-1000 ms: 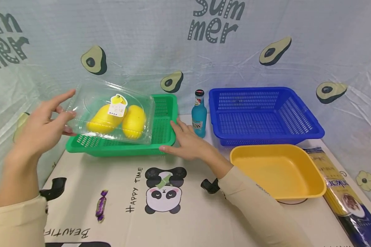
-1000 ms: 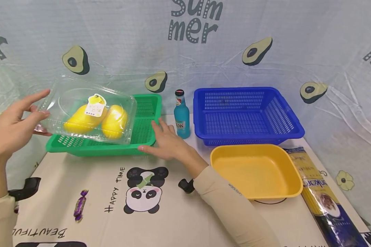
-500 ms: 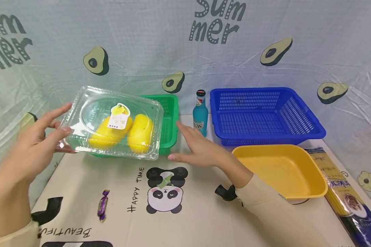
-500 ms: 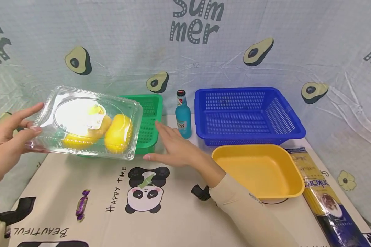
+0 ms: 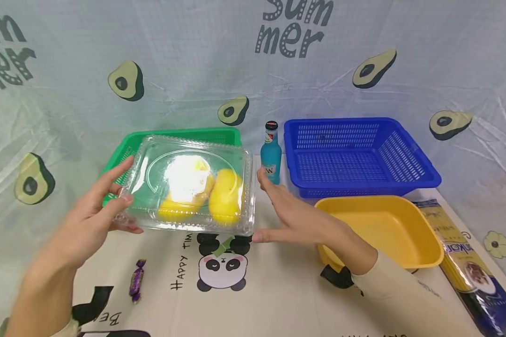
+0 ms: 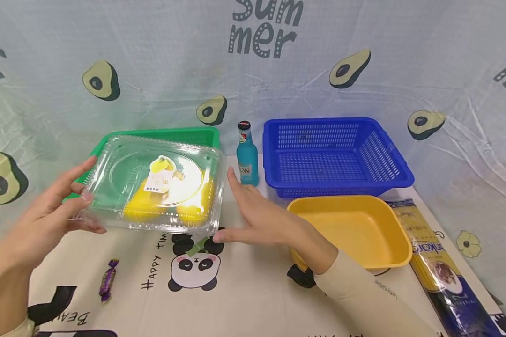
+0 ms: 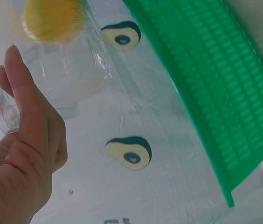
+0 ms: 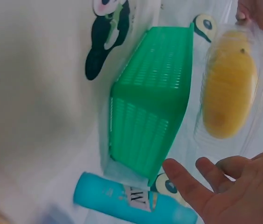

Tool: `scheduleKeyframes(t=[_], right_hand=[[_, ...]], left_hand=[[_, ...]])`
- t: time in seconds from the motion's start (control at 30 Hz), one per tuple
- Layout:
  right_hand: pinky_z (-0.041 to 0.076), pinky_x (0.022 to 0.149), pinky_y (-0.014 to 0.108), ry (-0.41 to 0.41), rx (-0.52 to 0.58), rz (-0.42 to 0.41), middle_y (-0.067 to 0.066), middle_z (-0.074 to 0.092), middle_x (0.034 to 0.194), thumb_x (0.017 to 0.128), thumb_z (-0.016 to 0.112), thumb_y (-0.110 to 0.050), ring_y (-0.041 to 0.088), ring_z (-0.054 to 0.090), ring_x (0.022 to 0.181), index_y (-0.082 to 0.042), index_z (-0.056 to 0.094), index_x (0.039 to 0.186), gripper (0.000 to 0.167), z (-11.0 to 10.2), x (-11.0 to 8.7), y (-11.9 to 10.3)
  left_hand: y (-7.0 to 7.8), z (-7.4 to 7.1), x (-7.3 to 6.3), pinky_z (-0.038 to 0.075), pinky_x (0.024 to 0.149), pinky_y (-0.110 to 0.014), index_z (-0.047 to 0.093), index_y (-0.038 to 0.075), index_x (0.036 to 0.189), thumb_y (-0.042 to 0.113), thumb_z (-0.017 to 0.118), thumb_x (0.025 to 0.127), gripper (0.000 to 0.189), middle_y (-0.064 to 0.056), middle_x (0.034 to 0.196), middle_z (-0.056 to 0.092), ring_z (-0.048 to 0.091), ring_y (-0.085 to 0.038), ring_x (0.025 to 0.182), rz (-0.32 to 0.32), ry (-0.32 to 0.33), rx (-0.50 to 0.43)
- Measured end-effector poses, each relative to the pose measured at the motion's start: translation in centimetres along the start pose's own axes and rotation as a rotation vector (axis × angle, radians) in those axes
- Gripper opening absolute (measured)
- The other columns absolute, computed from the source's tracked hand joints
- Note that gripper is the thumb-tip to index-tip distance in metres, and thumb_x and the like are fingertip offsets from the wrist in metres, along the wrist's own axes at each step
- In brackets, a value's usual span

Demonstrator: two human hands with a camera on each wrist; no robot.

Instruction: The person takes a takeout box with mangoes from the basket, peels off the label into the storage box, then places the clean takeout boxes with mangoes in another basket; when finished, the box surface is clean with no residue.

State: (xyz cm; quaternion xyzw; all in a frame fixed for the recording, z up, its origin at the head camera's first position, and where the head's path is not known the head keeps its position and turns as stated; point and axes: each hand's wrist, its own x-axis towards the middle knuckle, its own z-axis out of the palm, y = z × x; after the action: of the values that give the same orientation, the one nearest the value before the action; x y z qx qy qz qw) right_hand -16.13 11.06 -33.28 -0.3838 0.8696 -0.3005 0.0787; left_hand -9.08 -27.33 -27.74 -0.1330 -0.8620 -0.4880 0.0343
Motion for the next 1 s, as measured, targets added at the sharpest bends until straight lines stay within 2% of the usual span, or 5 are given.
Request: scheduleKeyframes(t=[0.2, 0.4, 0.63, 0.87, 1.0], right_hand=[[0.027, 0.123, 0.049, 0.035, 0.049, -0.001, -0.007, -0.018, 0.171, 0.090, 0.072, -0.058, 0.021, 0.002, 0.159, -0.033, -0.025, 0.160, 0.122, -0.3, -1.9, 0.8], [0.038, 0.117, 0.051, 0.044, 0.095, 0.020, -0.004, -0.008, 0.173, 0.090, 0.075, -0.053, 0.027, 0.021, 0.155, -0.034, -0.017, 0.162, 0.119, -0.8, -3.9, 1.1], [0.044, 0.113, 0.048, 0.069, 0.147, 0.051, 0.002, 0.012, 0.169, 0.090, 0.080, -0.041, 0.026, 0.039, 0.146, -0.037, -0.007, 0.165, 0.115, -1.7, -6.3, 1.0], [0.047, 0.108, 0.048, 0.072, 0.161, 0.109, 0.001, 0.013, 0.170, 0.090, 0.080, -0.040, 0.027, 0.042, 0.145, -0.037, 0.002, 0.165, 0.108, -2.0, -8.7, 1.2], [0.051, 0.104, 0.049, 0.086, 0.161, 0.084, 0.003, 0.019, 0.169, 0.088, 0.082, -0.035, 0.029, 0.041, 0.145, -0.034, 0.006, 0.166, 0.109, -1.6, -9.8, 1.5]], left_hand=[[0.2, 2.4, 0.2, 0.063, 0.068, -0.038, 0.020, 0.030, 0.166, 0.008, 0.041, 0.110, 0.063, -0.013, 0.117, 0.031, 0.063, -0.025, 0.073, -0.004, -0.066, -0.099], [0.4, 4.3, 0.1, 0.063, 0.066, -0.042, 0.018, 0.028, 0.165, 0.007, 0.042, 0.110, 0.064, -0.021, 0.115, 0.033, 0.068, -0.031, 0.078, -0.009, -0.111, -0.225], [0.7, 5.1, -0.6, 0.063, 0.072, -0.047, 0.010, 0.028, 0.165, 0.008, 0.040, 0.111, 0.066, -0.026, 0.114, 0.029, 0.070, -0.037, 0.075, -0.018, -0.269, -0.362], [0.4, 6.5, -1.7, 0.062, 0.082, -0.042, 0.006, 0.026, 0.167, 0.002, 0.042, 0.109, 0.072, -0.025, 0.113, 0.033, 0.074, -0.031, 0.084, 0.066, -0.346, -0.322], [0.6, 6.8, -2.7, 0.062, 0.080, -0.036, 0.008, 0.029, 0.166, 0.002, 0.055, 0.105, 0.082, -0.023, 0.115, 0.040, 0.074, -0.025, 0.093, 0.057, -0.349, -0.257]])
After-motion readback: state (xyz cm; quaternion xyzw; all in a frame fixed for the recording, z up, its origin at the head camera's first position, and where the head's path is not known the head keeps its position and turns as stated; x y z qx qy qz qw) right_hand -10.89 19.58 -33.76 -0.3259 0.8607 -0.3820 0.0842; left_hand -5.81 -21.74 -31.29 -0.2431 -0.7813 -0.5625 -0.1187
